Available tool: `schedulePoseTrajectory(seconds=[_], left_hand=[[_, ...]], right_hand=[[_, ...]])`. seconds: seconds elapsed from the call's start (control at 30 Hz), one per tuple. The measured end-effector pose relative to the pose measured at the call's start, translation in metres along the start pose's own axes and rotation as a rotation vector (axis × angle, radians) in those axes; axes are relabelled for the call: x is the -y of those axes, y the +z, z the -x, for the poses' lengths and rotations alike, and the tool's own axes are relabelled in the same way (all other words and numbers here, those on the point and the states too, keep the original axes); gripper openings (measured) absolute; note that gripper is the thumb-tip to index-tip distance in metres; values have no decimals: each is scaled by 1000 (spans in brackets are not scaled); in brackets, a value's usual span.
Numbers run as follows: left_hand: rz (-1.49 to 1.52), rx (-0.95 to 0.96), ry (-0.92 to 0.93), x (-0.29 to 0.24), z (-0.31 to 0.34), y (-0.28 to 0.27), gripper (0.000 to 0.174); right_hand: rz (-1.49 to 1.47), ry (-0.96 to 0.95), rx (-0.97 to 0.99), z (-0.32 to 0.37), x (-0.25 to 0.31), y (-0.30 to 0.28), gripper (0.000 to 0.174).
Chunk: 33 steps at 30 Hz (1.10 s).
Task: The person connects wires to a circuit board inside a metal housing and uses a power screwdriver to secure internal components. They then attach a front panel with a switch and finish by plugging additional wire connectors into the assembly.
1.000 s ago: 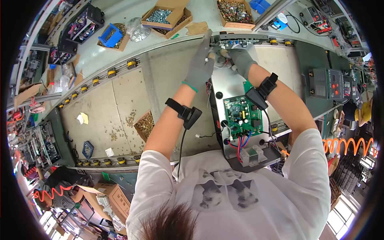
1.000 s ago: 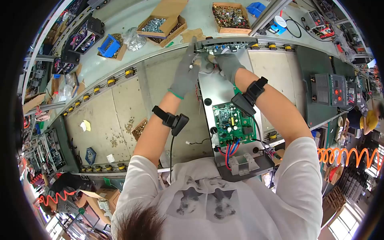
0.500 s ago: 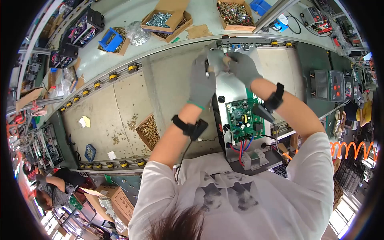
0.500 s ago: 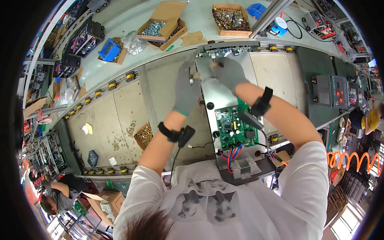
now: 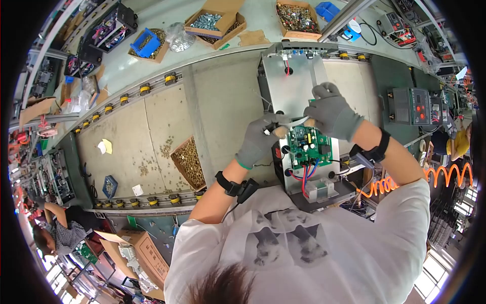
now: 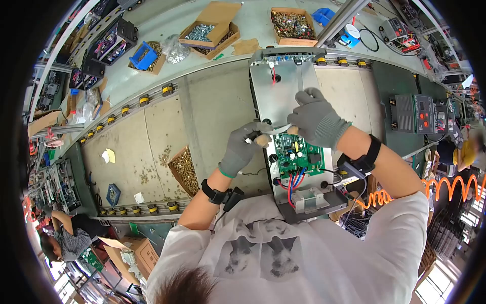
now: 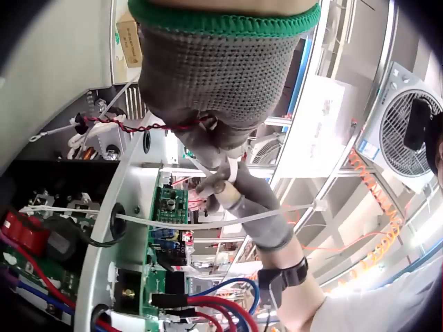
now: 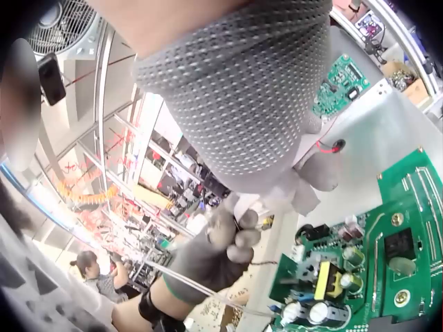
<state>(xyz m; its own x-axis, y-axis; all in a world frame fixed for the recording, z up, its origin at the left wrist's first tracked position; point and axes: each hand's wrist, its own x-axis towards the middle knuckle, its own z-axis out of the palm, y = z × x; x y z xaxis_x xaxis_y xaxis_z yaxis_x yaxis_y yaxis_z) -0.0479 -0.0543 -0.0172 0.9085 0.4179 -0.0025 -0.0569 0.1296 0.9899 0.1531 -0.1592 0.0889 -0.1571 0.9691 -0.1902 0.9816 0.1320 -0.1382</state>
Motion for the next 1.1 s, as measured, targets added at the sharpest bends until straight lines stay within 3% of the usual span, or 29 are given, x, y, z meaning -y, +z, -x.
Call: schedulePoseTrajectory(seconds=[0.1, 0.17, 0.33, 0.5, 0.57, 0.6, 0.67, 0.77, 0.83, 0.9, 1.0, 1.07, 1.1], left_hand=[[43, -32, -16, -10, 4, 7, 34], [21, -51, 11, -10, 7, 10, 37], [152, -150, -64, -6, 12, 5, 35], [229, -188, -168, -6, 15, 9, 32], [70, -180, 11, -9, 14, 11, 31], [72, -181, 11, -11, 12, 14, 31], [-8, -278, -206, -15, 10, 22, 31], [21, -279, -236, -14, 9, 23, 31], [49, -279, -178, 1, 8, 24, 30], [78, -278, -125, 5, 10, 25, 30], [-80, -212, -90, 1, 12, 23, 34], [274, -310, -40, 7, 11, 26, 36], [276, -309, -39, 5, 12, 22, 36]], right_hand=[[-94, -162, -152, 1, 2, 6, 19], [-281, -76, -99, -4, 11, 17, 22], [-225, 152, 50, -6, 18, 16, 17], [-258, 197, -112, -8, 27, 25, 12], [-241, 229, -119, -11, 34, 19, 12], [-225, 266, -130, -12, 35, 16, 12], [-235, 239, -129, -12, 37, 17, 13], [-283, 206, -138, -13, 34, 21, 14], [-316, 201, -145, -13, 31, 22, 15], [-361, 290, -22, -13, 31, 23, 19], [-325, 295, -22, -13, 34, 24, 17], [-340, 209, -95, -12, 29, 26, 19], [-354, 123, -173, -11, 27, 26, 22]])
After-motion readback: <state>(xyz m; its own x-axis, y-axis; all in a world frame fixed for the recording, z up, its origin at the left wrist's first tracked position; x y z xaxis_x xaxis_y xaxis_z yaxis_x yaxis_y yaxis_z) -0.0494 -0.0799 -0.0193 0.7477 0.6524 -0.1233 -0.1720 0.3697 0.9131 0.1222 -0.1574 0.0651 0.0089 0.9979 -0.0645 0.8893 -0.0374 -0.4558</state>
